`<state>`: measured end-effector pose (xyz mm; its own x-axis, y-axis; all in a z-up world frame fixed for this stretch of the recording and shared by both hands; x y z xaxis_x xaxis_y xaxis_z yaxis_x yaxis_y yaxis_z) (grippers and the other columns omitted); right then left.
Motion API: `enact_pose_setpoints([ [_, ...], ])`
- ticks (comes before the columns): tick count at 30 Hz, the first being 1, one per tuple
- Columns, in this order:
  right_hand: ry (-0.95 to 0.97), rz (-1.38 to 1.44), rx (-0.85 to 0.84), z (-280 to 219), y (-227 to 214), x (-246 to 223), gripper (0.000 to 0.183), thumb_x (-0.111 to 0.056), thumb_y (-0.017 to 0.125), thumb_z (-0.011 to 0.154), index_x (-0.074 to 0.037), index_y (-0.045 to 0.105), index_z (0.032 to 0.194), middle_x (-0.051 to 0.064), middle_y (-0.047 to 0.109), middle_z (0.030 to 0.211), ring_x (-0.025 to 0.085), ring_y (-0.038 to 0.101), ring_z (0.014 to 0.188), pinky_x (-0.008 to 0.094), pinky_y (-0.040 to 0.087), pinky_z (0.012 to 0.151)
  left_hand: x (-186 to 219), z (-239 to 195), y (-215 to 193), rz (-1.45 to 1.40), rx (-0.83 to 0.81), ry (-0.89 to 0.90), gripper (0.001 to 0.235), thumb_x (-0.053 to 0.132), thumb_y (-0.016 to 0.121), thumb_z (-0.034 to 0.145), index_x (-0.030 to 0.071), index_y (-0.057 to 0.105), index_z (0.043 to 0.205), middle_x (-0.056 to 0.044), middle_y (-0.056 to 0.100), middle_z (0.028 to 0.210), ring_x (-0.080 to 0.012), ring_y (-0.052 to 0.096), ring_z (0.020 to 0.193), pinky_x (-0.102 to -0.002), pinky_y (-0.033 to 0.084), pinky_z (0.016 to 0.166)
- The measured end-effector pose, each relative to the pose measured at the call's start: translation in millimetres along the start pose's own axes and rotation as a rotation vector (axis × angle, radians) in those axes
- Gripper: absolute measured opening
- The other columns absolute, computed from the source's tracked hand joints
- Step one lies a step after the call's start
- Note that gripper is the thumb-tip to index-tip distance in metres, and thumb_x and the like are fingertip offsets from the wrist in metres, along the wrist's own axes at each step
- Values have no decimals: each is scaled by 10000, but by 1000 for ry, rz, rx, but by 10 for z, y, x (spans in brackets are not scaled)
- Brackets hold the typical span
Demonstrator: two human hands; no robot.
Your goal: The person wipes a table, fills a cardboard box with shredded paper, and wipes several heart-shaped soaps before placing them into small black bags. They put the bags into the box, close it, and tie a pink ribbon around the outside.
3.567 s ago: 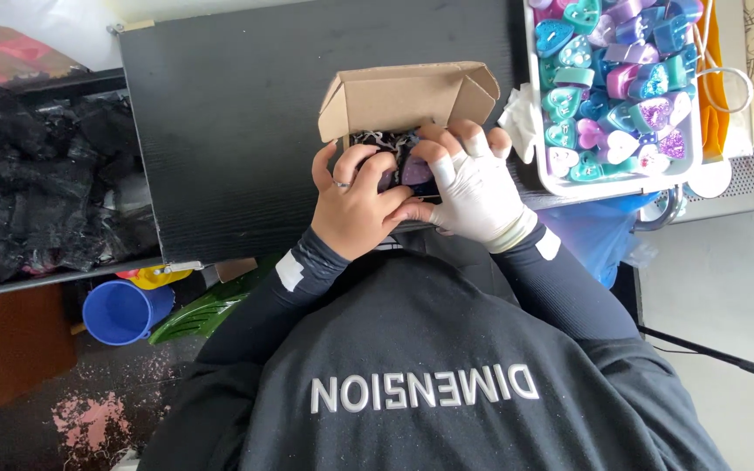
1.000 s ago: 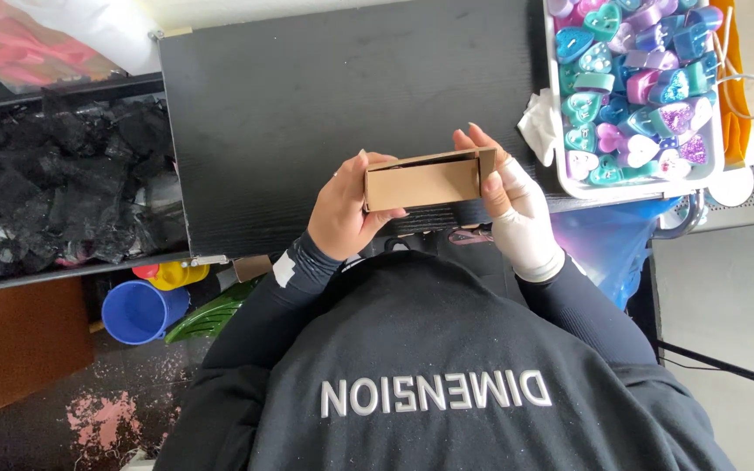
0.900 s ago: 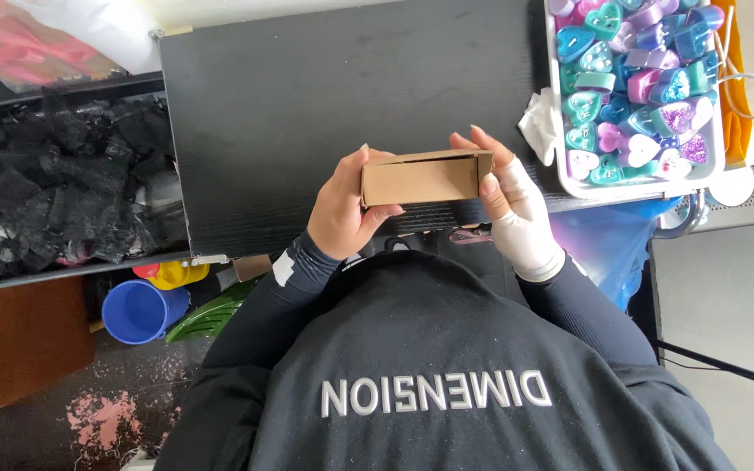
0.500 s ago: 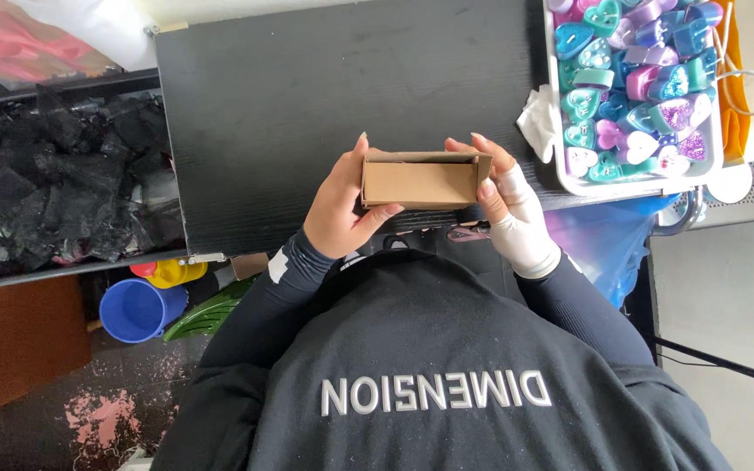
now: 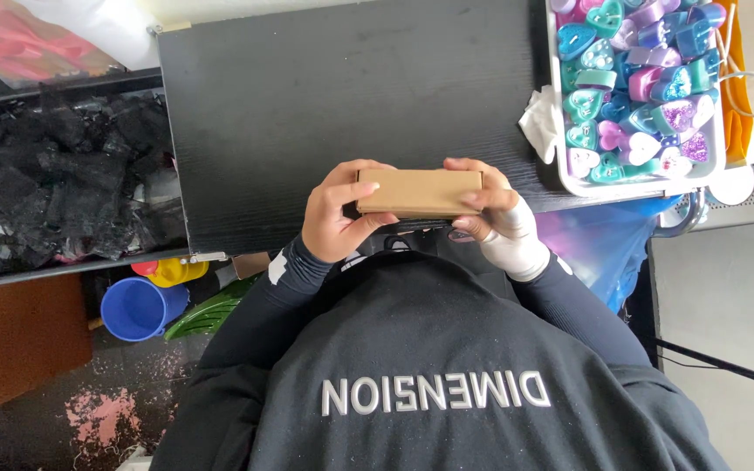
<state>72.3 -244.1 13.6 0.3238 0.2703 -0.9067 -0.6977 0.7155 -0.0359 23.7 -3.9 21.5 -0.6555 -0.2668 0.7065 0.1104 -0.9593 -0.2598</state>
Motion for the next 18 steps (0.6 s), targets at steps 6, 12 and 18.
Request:
enact_pose_setpoints([
  [6, -20, -22, 40, -5, -49, -19, 344, 4, 696, 967, -188, 570, 1222, 177, 472, 1546, 327, 556, 1406, 428, 555, 1121, 18, -23, 7, -56, -10, 63, 587, 70, 876, 884, 180, 467, 1291, -215, 605, 1313, -363, 719, 1187, -413, 620, 941],
  [12, 16, 116, 100, 196, -79, -284, 983, -510, 854, 881, -276, 242, 1614, 148, 180, 1696, 303, 234, 1595, 400, 301, 1282, 108, -39, 13, 53, -5, 143, 605, 54, 879, 854, 193, 451, 1259, -185, 598, 1333, -397, 682, 1238, -540, 545, 1143],
  [18, 659, 337, 129, -21, -161, -118, 978, -414, 863, 727, -56, 394, 1506, 163, 448, 1500, 283, 456, 1424, 475, 450, 1112, 183, 64, 63, 122, -137, 184, 682, 118, 905, 836, 181, 446, 1336, -166, 580, 1390, -412, 570, 1374, -575, 385, 1247],
])
Point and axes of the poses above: each hand's wrist, its own z-axis towards the middle knuckle, its own y-axis out of the palm, x = y × z, the point moved 4 cm from there along z, towards the middle knuckle
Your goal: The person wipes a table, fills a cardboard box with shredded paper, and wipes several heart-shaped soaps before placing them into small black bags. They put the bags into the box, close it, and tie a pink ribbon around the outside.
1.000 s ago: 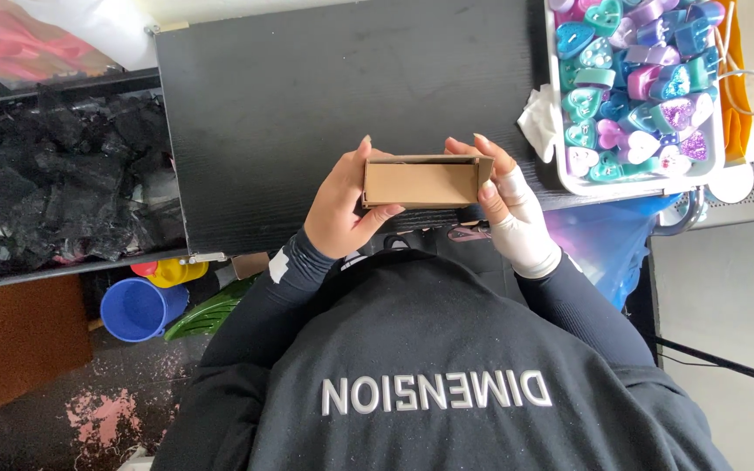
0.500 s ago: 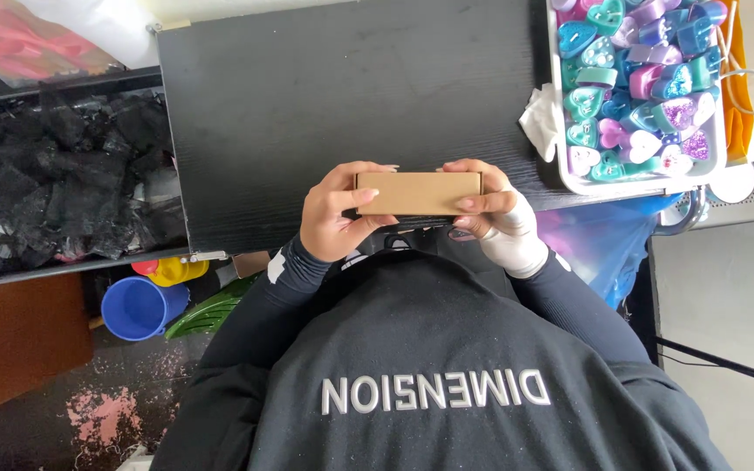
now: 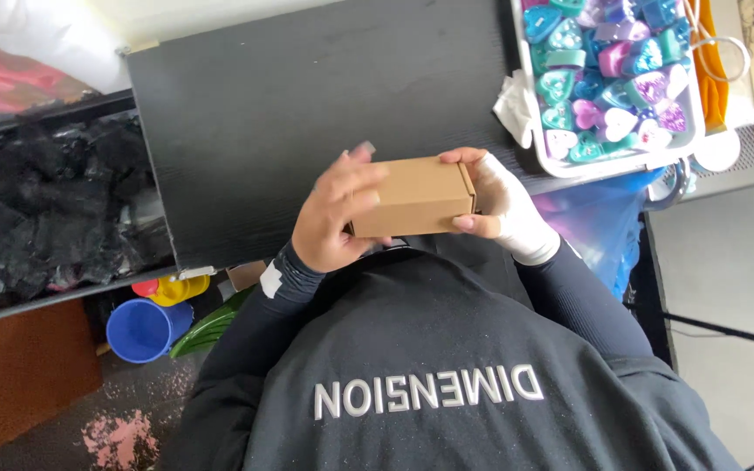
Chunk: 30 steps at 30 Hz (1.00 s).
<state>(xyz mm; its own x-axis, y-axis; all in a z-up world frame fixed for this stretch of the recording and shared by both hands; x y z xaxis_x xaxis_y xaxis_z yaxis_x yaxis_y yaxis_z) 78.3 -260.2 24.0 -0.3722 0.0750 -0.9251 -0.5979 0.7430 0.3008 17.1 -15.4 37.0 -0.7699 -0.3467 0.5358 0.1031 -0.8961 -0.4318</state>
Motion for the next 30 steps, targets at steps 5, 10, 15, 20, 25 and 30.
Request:
enact_pose_setpoints([
  [5, -232, -140, 47, -200, -134, -63, 885, -234, 866, 782, -45, 409, 1516, 131, 496, 1495, 238, 506, 1417, 410, 416, 1199, -60, 120, 93, -94, -151, -286, 1123, 353, 932, 736, 26, 278, 1589, -248, 456, 1518, -394, 463, 1445, -500, 393, 1233],
  [10, -331, -466, 126, -473, -224, -68, 945, -209, 858, 787, -37, 347, 1563, 149, 496, 1507, 244, 542, 1360, 393, 430, 1167, -52, 236, 172, -62, -273, -380, 1054, 295, 937, 753, 22, 333, 1573, -196, 542, 1418, -347, 560, 1341, -457, 459, 1165],
  [15, -667, -938, 813, -1112, -949, 758, 419, -125, 700, 908, -118, 589, 1312, 82, 645, 1352, 223, 660, 1122, 337, 545, 988, -165, 294, 244, 144, -270, -420, 1011, 295, 975, 715, 22, 408, 1506, -209, 539, 1393, -366, 565, 1308, -452, 490, 1106],
  [20, -612, -630, 1766, -1712, -1705, 1526, 201, -143, 487, 1152, -16, 509, 1306, 198, 555, 1272, 274, 556, 1174, 402, 428, 1095, -287, 255, 325, 326, -293, -486, 1033, 323, 981, 742, 6, 384, 1524, -239, 479, 1436, -388, 558, 1316, -454, 508, 1075],
  [25, 199, -628, 1644, -1847, -2457, 2920, 420, -341, 335, 1111, -93, 561, 1363, 184, 682, 1316, 321, 618, 1215, 610, 236, 1120, -345, 223, 378, 405, -318, -479, 1098, 358, 974, 765, -14, 328, 1571, -244, 453, 1474, -403, 518, 1352, -513, 449, 1112],
  [30, 523, -988, 1265, -1277, -2073, 3093, 473, -461, 308, 1129, -129, 567, 1345, 190, 713, 1228, 394, 635, 1221, 686, -13, 1228, -171, 227, 383, 515, -264, -409, 1180, 435, 956, 779, -49, 257, 1598, -276, 386, 1535, -453, 438, 1405, -563, 369, 1164],
])
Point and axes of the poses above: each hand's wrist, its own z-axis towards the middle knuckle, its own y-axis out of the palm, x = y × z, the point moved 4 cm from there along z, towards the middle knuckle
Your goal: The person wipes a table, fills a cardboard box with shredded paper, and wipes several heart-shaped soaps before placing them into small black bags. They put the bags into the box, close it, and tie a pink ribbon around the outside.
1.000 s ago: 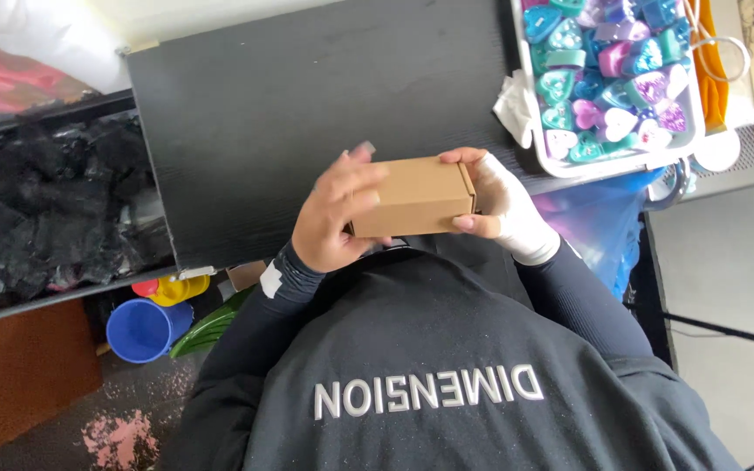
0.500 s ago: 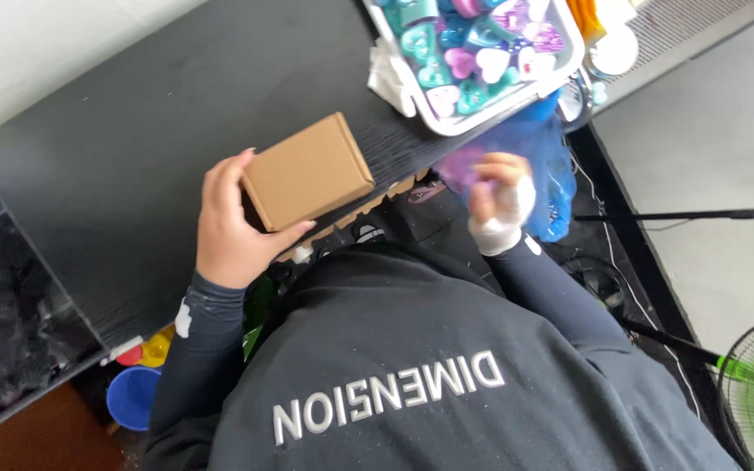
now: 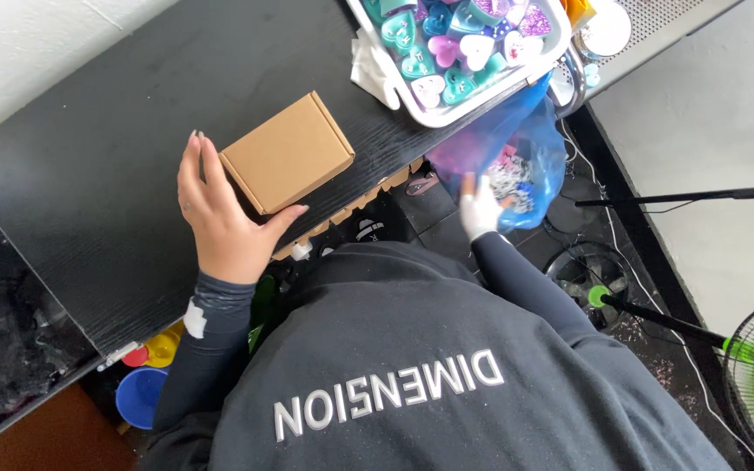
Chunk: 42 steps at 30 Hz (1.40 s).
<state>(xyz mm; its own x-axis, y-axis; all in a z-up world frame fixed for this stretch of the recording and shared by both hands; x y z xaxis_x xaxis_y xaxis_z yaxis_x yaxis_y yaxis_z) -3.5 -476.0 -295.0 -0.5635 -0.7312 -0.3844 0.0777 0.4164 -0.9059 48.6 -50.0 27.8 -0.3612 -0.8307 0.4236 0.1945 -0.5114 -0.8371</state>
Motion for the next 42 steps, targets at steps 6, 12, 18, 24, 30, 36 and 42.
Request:
enact_pose_setpoints([
  [6, -165, 69, -253, -109, 164, -749, 547, -522, 575, 957, -84, 529, 1281, 244, 707, 1118, 419, 672, 1084, 567, 368, 1110, 219, -491, 150, -180, 379, 525, 514, 161, 883, 883, 98, 605, 1311, -87, 563, 1304, -288, 561, 1279, -473, 534, 1064],
  [12, -270, 227, -353, -240, 230, -1163, 588, -263, 741, 884, -16, 423, 1313, 263, 701, 1075, 415, 688, 992, 482, 544, 843, 488, -416, 969, -584, -339, 515, 263, 151, 715, 991, 108, 710, 1250, -93, 684, 1196, -220, 699, 1081, -337, 572, 919],
  [18, -338, 776, -636, -519, 423, -1195, 933, 11, 600, 844, -53, 36, 1584, 150, 663, 1237, 227, 672, 1059, 337, 567, 865, 342, -352, 1921, -641, -453, 236, 406, 248, 654, 963, 162, 608, 1357, -195, 645, 1278, -328, 666, 1164, -412, 510, 1000],
  [24, -216, 1061, -981, -825, 77, -1306, 730, 12, 617, 981, -43, 260, 1616, 145, 541, 1479, 232, 523, 1369, 366, 452, 1140, 192, -439, 2622, -791, -749, -105, 420, 312, 465, 1095, 163, 530, 1482, -205, 627, 1345, -315, 645, 1184, -406, 493, 1004],
  [30, -231, 847, -1053, -412, -168, -971, 644, -49, 597, 903, -115, 434, 1523, 102, 589, 1434, 202, 568, 1299, 322, 493, 1069, 63, -480, 2845, -456, -368, -60, 314, 299, 599, 1020, 47, 691, 1185, -205, 706, 1057, -353, 683, 932, -444, 528, 843],
  [36, -9, 607, -45, 432, -289, -474, 295, -161, 602, 908, -36, 740, 1138, 154, 782, 984, 262, 732, 872, 370, 571, 805, -30, -542, 2852, -321, -120, 35, 172, 174, 648, 939, 15, 706, 970, -189, 675, 838, -365, 660, 755, -458, 521, 725],
  [42, -4, -1, -66, 726, 97, -168, 277, -282, 748, 847, -76, 742, 1033, 179, 741, 1031, 353, 697, 956, 423, 519, 865, 25, -508, 2641, -361, -200, 45, 142, 137, 645, 948, 48, 723, 1027, -175, 683, 870, -344, 660, 780, -444, 519, 742],
])
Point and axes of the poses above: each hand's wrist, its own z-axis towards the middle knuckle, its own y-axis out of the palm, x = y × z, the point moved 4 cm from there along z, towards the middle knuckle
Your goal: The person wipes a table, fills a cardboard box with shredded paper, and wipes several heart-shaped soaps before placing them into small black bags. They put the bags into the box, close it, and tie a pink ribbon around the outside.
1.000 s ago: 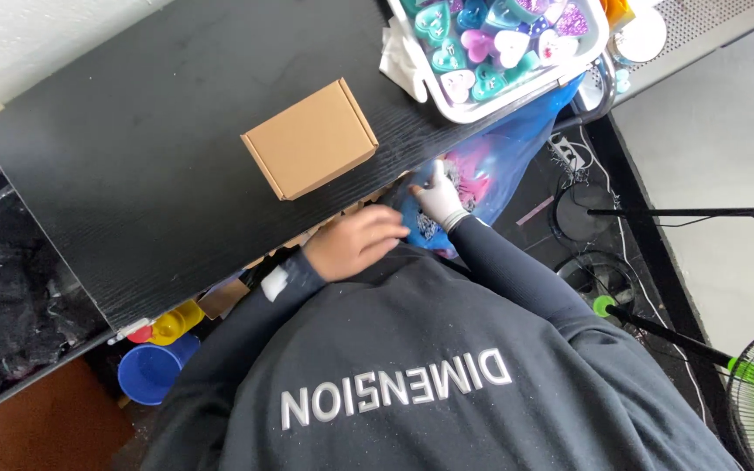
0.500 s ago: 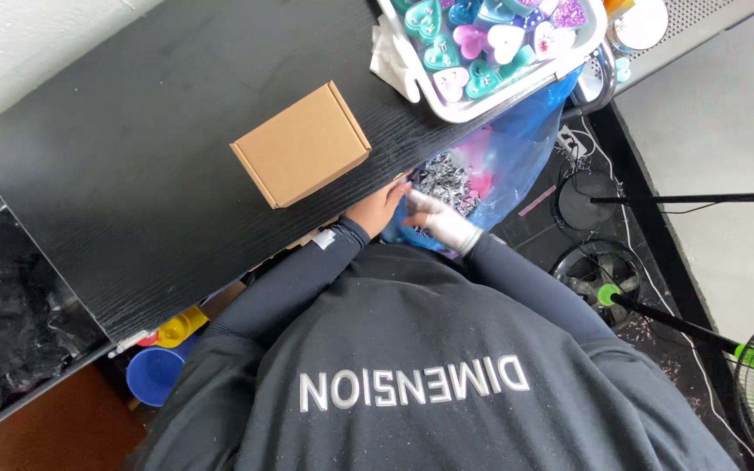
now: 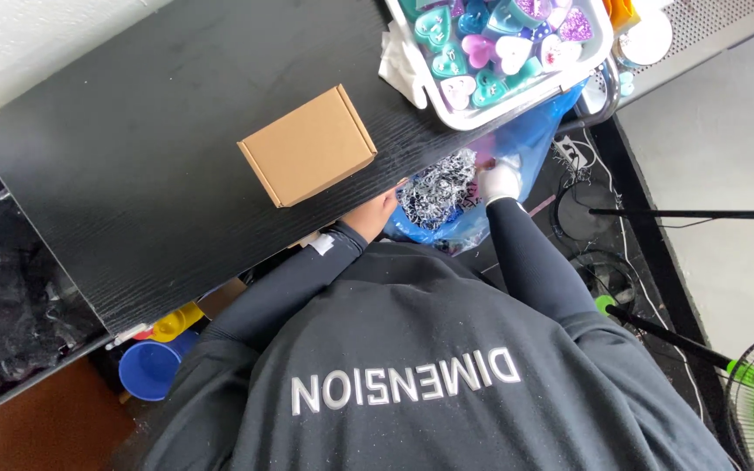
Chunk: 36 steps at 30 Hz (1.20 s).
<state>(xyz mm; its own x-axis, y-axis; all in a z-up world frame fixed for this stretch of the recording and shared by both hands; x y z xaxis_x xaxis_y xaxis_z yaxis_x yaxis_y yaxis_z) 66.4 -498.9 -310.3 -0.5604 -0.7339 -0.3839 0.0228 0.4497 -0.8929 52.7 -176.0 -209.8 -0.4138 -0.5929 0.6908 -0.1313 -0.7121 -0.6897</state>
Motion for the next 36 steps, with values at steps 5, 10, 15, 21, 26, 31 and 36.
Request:
enact_pose_setpoints([
  [5, 37, 60, -64, -59, -64, -3, 206, -284, 793, 854, -92, 772, 924, 135, 763, 895, 279, 720, 841, 387, 539, 821, 142, 34, -148, -116, -124, -31, 355, 90, 605, 940, 113, 708, 1279, -157, 663, 868, -276, 646, 736, -406, 518, 727],
  [10, -55, 248, -244, -569, -875, -535, 277, -289, 826, 893, -37, 718, 857, 114, 714, 773, 192, 655, 707, 335, 525, 699, 182, 42, -175, -112, -184, -50, 372, 97, 577, 978, 129, 690, 1331, -158, 681, 955, -268, 655, 810, -389, 521, 789],
  [15, -546, 401, -80, -930, -1583, -827, 205, -186, 812, 922, -25, 696, 874, 76, 718, 841, 120, 665, 764, 268, 515, 718, 202, 48, -167, -148, -172, -4, 353, 130, 559, 1020, 121, 663, 1358, -144, 713, 1155, -274, 680, 1025, -369, 517, 943],
  [21, -383, 619, -642, -1307, -2238, -1416, 100, -119, 678, 967, -60, 603, 999, 4, 684, 762, 59, 621, 656, 207, 493, 589, 136, 36, -142, -197, -246, 8, 409, 154, 559, 1024, 97, 576, 1428, -177, 619, 1397, -331, 597, 1266, -392, 437, 1089],
  [26, -978, 498, -725, -1483, -2508, -1762, 127, -148, 682, 968, -56, 595, 979, 52, 663, 981, 115, 609, 912, 275, 500, 832, 97, -45, -121, -358, -522, -108, 571, 206, 570, 1048, 101, 364, 1570, -203, 481, 1539, -333, 473, 1426, -391, 365, 1173],
  [31, -699, 747, -1036, -1679, -2458, -1975, 136, -164, 668, 958, -40, 635, 1002, 50, 699, 1033, 108, 618, 920, 283, 505, 841, 455, -29, -563, -290, -576, -50, 660, 242, 642, 970, 86, 372, 1552, -228, 422, 1556, -359, 435, 1426, -403, 350, 1163],
  [36, -643, 634, -1057, -1865, -2345, -2223, 132, -154, 715, 952, -53, 632, 935, 23, 710, 892, 85, 642, 795, 263, 526, 704, 708, -256, -1026, -319, -522, 106, 626, 282, 695, 968, 71, 469, 1512, -242, 424, 1558, -396, 434, 1432, -443, 342, 1162],
])
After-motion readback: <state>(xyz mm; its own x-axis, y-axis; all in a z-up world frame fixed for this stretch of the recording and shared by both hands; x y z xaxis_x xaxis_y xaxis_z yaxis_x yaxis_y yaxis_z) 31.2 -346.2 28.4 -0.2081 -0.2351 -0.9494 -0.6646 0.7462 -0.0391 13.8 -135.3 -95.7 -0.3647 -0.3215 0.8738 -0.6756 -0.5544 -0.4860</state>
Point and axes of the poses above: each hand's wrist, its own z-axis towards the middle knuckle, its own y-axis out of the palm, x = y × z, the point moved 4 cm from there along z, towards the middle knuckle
